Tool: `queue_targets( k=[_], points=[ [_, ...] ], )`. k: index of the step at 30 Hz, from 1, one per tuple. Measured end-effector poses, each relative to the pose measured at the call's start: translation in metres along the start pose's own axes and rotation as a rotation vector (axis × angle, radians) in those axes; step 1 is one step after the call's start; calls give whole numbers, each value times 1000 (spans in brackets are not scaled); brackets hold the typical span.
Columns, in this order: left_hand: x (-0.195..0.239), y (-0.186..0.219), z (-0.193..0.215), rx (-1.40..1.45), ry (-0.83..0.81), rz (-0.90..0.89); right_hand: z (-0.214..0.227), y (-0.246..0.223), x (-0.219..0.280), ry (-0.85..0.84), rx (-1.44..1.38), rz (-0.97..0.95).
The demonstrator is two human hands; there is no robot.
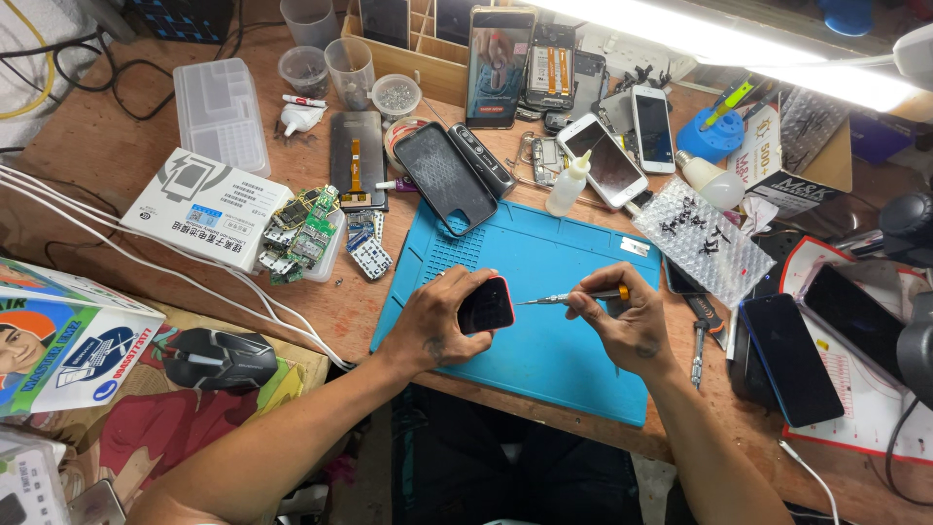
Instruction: The person disassembles a white smartphone, removes the back cover, and manipulates internal components. They then pick up a red smartphone, remove its back cover, and use a screwdriver to adjust internal parts.
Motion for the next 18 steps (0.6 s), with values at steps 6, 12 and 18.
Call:
queue_targets(
  k=[6, 12, 18],
  points=[
    [0, 2, 1, -10, -8, 6, 1, -6, -1, -29, 110, 29],
    [0, 1, -1, -8, -41, 33, 3, 8, -1, 20, 89, -147],
    [0, 0, 0, -20, -13, 11, 5, 8, 0, 3, 67, -105]
  ],
)
Point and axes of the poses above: each hand's wrist, its own x-axis away from the middle knuckle, its own z-axis out of the back of the hand, y = z × x, the point moved 6 cm from there along -x, towards the middle knuckle, and after that the axes turned 2 degrees about -z, right-handed, at the moved point
